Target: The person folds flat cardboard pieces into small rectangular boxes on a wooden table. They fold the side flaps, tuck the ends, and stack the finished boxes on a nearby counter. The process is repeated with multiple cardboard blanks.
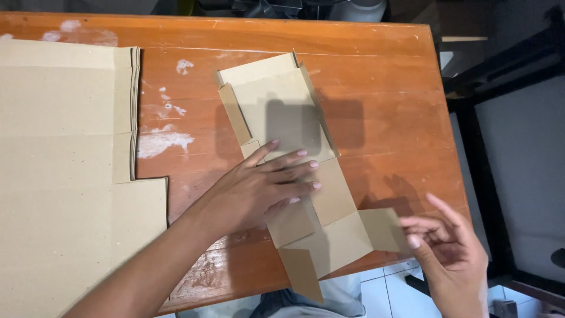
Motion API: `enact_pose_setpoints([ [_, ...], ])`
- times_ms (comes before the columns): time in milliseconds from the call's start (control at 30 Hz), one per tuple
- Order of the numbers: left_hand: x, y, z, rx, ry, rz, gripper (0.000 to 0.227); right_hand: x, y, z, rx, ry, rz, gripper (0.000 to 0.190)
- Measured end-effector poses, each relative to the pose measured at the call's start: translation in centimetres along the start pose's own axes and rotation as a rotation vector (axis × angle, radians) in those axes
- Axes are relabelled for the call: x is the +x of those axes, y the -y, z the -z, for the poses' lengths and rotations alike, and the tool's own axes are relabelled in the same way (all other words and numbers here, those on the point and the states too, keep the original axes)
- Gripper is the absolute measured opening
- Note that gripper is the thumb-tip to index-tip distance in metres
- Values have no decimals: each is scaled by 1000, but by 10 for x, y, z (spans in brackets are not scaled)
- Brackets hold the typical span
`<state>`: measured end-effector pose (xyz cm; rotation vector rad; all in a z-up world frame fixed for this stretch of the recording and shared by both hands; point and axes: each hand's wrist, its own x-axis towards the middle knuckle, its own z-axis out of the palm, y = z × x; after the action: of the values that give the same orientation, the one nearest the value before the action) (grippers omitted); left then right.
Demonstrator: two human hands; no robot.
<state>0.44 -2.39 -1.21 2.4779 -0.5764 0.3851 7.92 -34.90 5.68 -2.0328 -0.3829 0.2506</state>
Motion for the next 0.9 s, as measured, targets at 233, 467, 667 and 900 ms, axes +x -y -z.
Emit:
enact_pose_setpoints([
  [233,0,-4,2,14,-46,-15,29,-16,-27,-48,-170,264,242,24],
  [467,2,-2,6,22,69,-9,36,24,-33,-53,-641,29,220,96],
  [667,1,-1,5,8,57,18,35,47,-2,-50,-636,314,-9,108],
  [900,2,-1,3,18,63,31,35,14,-17,-16,-639,461,-133,106],
])
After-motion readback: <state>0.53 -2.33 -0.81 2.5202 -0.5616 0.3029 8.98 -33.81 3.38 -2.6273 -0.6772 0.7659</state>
